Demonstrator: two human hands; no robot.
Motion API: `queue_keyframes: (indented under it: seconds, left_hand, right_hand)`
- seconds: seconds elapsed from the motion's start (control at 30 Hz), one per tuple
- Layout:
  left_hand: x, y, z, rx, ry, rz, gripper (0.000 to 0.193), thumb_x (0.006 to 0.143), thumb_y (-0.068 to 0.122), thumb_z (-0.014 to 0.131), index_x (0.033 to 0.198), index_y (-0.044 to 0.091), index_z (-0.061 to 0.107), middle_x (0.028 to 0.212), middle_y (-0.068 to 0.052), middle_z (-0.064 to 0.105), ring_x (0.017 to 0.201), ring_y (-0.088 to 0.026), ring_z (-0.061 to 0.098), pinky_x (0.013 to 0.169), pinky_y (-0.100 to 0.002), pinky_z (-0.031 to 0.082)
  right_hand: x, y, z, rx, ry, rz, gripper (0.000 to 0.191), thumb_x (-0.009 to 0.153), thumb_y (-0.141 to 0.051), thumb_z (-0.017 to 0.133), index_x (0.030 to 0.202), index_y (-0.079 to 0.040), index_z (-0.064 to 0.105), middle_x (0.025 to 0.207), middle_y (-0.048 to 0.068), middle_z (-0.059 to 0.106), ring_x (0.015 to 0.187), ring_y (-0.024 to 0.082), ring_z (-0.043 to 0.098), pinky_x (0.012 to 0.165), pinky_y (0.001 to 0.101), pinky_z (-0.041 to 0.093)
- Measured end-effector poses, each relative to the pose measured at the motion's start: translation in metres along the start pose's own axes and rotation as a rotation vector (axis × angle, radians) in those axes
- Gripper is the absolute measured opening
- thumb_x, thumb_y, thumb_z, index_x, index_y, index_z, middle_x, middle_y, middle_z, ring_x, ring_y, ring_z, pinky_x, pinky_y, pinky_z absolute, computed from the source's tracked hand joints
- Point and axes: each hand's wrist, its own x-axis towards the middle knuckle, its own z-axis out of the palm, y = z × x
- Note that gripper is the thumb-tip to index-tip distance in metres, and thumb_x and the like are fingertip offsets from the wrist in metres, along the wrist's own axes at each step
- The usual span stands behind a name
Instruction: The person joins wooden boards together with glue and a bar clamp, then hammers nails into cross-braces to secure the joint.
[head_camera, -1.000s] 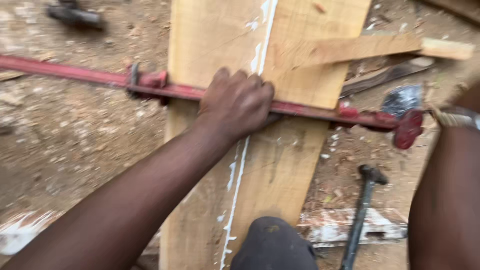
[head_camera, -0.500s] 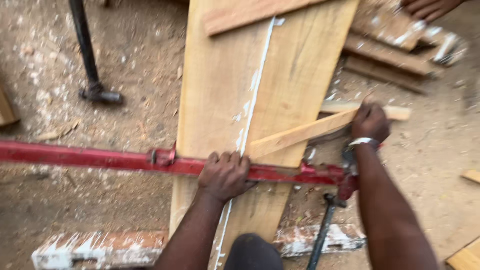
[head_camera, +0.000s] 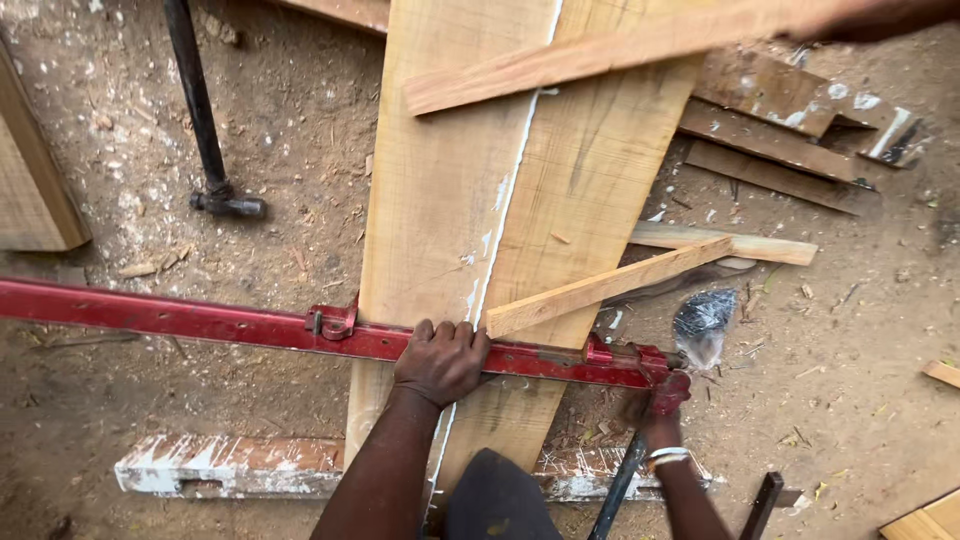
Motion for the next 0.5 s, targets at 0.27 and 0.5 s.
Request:
queue_keyframes:
  seconds: [0.27,0.5]
  left_hand:
    - [0.004,-0.004,-0.011,0.005,-0.056,0.012,0.021,0.092,0.022,0.054,0.096,0.008,0.070,0.089,-0.013,0.072,0.083,-0.029,0.071,0.077,-0.050,0.053]
    - [0.006,0.000,-0.014,0.009,-0.076,0.006,0.022,0.093,0.025,0.056,0.100,0.011,0.071,0.089,-0.012,0.072,0.082,-0.027,0.071,0.078,-0.052,0.053]
  right_hand:
    - [0.007,-0.010,-0.092,-0.605,0.070,0.396,0.032,0.100,-0.032,0.057,0.110,-0.003,0.067,0.065,0.006,0.053,0.045,0.019,0.041,0.041,0.0378,0.031]
    - [-0.084,-0.045,0.004,-0.734,0.427,-0.436,0.035,0.104,-0.027,0.057,0.131,-0.004,0.064,0.074,0.016,0.056,0.062,0.018,0.056,0.057,0.0328,0.045]
